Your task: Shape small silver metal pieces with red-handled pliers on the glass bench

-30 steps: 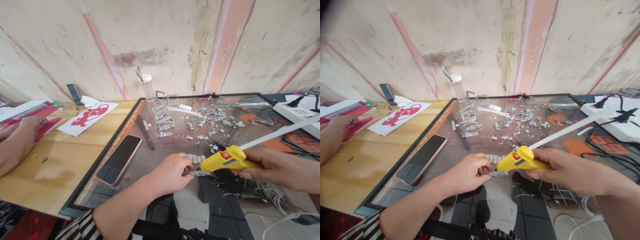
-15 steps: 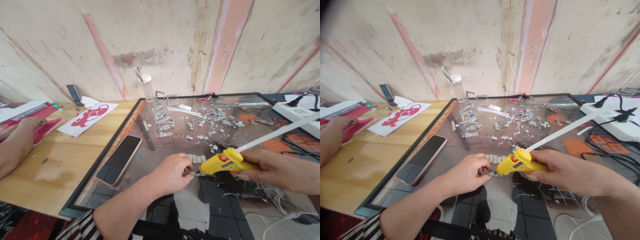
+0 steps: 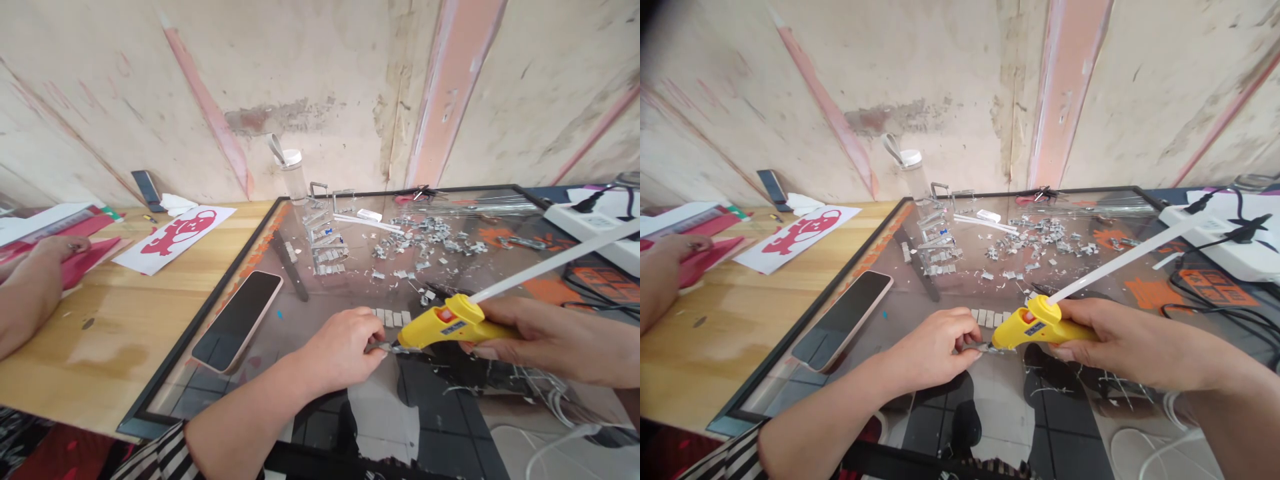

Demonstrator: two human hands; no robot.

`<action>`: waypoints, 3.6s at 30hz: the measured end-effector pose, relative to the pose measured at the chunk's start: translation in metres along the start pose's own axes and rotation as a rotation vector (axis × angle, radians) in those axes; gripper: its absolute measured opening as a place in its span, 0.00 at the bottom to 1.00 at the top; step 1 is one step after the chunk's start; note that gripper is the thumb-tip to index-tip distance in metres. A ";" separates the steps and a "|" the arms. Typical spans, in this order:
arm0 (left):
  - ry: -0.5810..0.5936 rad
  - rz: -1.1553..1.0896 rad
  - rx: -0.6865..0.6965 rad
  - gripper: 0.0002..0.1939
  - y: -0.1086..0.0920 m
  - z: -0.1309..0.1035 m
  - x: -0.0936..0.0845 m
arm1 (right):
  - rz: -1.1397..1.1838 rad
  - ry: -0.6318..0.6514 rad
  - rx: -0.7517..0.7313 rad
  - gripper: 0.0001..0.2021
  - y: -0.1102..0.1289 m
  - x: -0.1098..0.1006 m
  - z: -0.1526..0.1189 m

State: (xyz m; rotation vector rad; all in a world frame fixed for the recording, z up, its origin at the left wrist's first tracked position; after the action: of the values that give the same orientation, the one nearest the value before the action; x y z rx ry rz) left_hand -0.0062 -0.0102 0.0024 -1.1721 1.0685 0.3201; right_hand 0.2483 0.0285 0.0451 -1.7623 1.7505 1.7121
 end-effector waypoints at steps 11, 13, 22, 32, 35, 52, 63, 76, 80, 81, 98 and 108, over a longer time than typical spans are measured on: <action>-0.002 0.010 0.016 0.03 0.000 0.000 0.000 | -0.021 0.004 -0.031 0.15 0.007 0.000 0.001; -0.001 0.011 0.018 0.03 0.001 0.000 0.001 | -0.039 -0.012 -0.027 0.15 0.006 0.000 0.002; 0.001 0.013 0.013 0.03 -0.001 0.000 -0.001 | -0.028 -0.005 -0.009 0.16 0.002 0.000 -0.001; 0.000 0.018 0.011 0.04 -0.001 0.000 0.000 | -0.081 -0.011 -0.030 0.16 0.003 0.001 0.004; 0.002 0.014 0.009 0.03 -0.001 -0.001 0.000 | -0.068 -0.011 -0.015 0.17 0.001 0.000 0.002; 0.004 0.027 0.006 0.03 -0.001 0.000 0.002 | -0.052 0.028 -0.008 0.16 0.003 0.002 0.000; 0.002 0.024 0.006 0.03 -0.001 0.000 0.002 | -0.044 0.021 -0.017 0.16 0.005 0.001 0.005; 0.003 0.022 0.005 0.03 -0.001 0.001 0.000 | -0.042 0.035 -0.007 0.17 0.008 0.000 0.001; 0.008 0.025 0.012 0.03 -0.002 0.001 0.000 | -0.047 0.032 -0.014 0.17 0.007 0.001 0.003; 0.010 0.026 0.011 0.03 -0.002 0.001 0.000 | -0.043 0.028 -0.021 0.17 0.006 0.001 0.003; 0.007 0.018 0.004 0.03 -0.001 0.000 0.002 | -0.014 0.011 -0.029 0.15 0.009 0.001 0.001; 0.015 0.038 0.007 0.03 -0.003 0.001 0.000 | 0.018 0.013 -0.022 0.16 0.010 0.001 0.004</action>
State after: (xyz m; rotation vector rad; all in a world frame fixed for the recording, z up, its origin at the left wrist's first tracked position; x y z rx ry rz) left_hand -0.0043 -0.0107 0.0039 -1.1504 1.1054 0.3375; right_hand 0.2384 0.0278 0.0491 -1.7755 1.7650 1.7373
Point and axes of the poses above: each hand's wrist, its own z-axis towards the middle knuckle, its own x-axis out of the palm, y = z × x, the point moved 1 cm from there along z, towards the middle knuckle, and after that the axes turned 1 degree about x, right-handed, at the moved point
